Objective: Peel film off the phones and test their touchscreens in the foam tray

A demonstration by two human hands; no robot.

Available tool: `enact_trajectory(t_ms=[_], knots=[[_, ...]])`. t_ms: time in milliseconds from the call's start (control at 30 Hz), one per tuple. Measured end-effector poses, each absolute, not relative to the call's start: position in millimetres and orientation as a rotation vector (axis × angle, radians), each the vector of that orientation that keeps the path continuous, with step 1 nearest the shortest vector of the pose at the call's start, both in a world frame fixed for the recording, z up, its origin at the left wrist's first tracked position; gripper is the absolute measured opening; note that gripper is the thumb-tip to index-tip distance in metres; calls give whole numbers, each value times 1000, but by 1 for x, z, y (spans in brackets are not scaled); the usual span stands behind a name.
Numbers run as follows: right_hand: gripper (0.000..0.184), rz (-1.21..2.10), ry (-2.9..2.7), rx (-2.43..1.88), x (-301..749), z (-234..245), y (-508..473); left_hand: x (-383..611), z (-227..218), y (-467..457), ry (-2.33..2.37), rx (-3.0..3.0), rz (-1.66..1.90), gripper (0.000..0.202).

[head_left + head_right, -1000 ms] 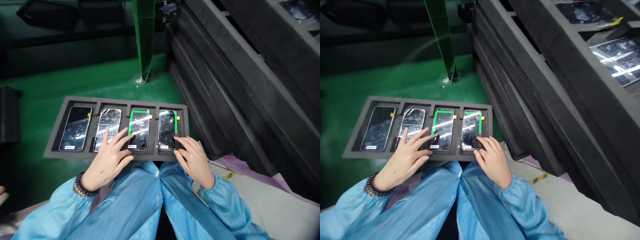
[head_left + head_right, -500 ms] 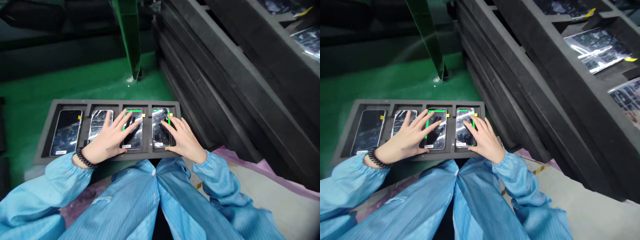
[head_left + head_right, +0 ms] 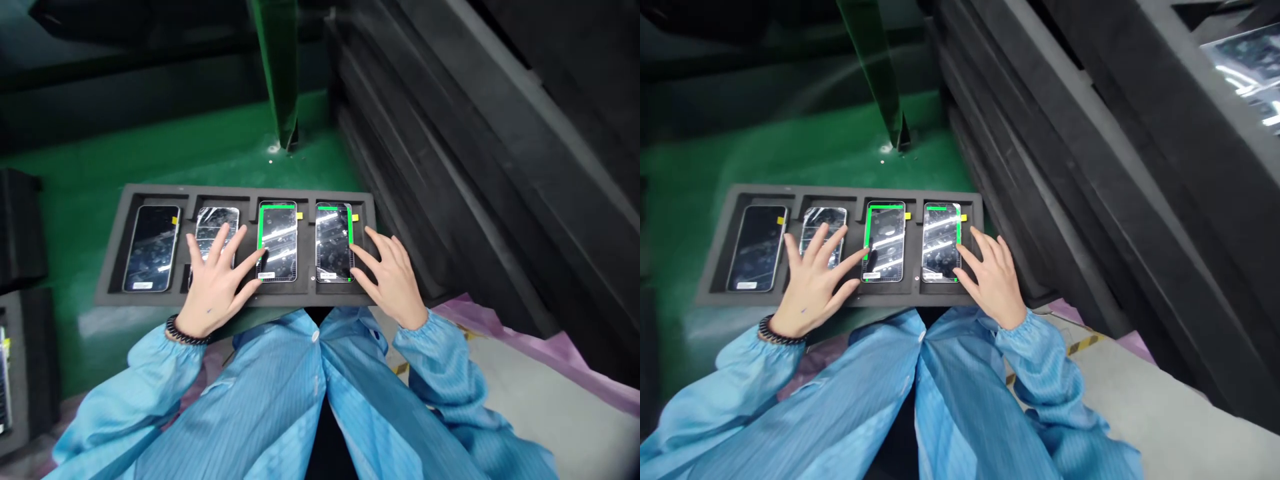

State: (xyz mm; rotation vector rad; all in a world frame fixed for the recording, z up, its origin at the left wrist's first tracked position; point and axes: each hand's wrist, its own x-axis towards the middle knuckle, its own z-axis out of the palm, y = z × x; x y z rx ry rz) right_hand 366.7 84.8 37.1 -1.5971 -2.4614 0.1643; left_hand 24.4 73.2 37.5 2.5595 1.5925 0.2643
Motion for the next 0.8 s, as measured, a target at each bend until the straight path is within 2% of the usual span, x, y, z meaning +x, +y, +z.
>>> enact_trajectory(t_ms=[267, 500, 633, 800], knots=[[34, 115, -2483, -1527, 363, 41, 80, 26, 40, 63, 1547, 2627, 300, 42], [25, 258, -2449, -1400, 361, 48, 58, 28, 45, 50, 1407, 2611, 425, 45], [25, 356, -2415, -1331, 363, 50, 56, 25, 44, 50, 1367, 2592, 502, 45], [29, 175, -2419, -1465, 365, 48, 69, 21, 41, 53, 1439, 2587, 522, 40]])
